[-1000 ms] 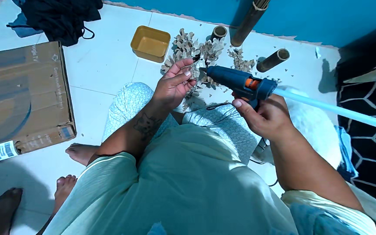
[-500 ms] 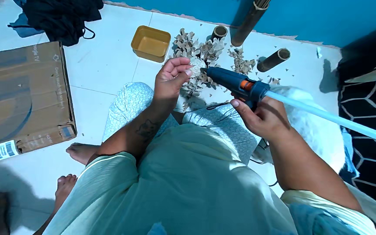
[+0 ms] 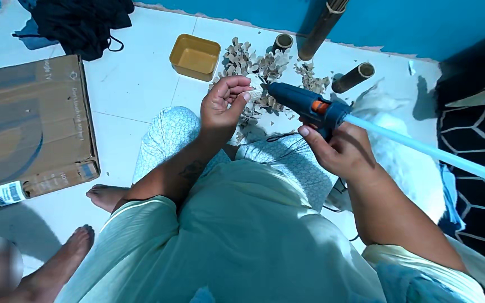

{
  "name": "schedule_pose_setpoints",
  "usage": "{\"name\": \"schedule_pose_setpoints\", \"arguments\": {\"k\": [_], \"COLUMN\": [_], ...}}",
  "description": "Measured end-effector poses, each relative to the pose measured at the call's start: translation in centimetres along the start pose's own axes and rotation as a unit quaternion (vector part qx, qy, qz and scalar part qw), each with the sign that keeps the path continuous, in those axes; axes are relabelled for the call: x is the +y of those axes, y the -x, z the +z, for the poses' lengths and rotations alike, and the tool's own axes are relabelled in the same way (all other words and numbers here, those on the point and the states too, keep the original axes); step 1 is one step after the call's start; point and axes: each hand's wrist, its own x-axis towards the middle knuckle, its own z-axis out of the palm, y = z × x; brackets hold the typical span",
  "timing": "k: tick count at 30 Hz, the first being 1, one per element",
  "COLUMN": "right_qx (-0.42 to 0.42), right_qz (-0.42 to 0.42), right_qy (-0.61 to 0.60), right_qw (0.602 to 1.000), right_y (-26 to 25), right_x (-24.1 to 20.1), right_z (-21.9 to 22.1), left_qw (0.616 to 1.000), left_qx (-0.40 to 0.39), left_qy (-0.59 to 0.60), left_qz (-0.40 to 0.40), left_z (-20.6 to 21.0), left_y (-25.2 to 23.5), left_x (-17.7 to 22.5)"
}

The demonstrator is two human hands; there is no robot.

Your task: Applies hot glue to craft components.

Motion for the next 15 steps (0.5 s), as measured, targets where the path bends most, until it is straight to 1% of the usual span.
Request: {"name": "schedule_pose_setpoints", "arguments": {"k": [3,5,8,10,12,15], "right_qx": [-0.008,-0.01,-0.011,-0.012,-0.011,-0.014], "right_qz": [-0.001,-0.002,0.002,0.001,-0.004,-0.018], "right_qy": [0.007,0.009,0.007,0.002,-0.002,-0.007], "right_qw": [1.0,1.0,1.0,1.0,1.0,1.0], "right_y": [0.3,0.4,0.2,-0.1,-0.5,-1.1], "right_x": [-0.1,0.0,0.1,0.2,0.3,0.2], "right_z": [-0.1,0.0,0.1,0.2,0.2,0.4], "left_qw": [1.0,1.0,0.994,0.981,0.966,0.947], "left_qx": [0.005,0.01,0.02,0.029,0.045,0.064], "left_qy": [-0.003,0.008,0.05,0.095,0.139,0.198], "left_qz": [-0.006,-0.025,-0.097,-0.164,-0.215,-0.247], "left_z": [-0.2,-0.2,-0.3,-0.4,-0.6,-1.0], "left_y": [-0.1,-0.2,-0.5,-0.8,-1.0,-1.2], "left_x": [0.0,0.1,0.2,0.4,0.7,0.5]}}
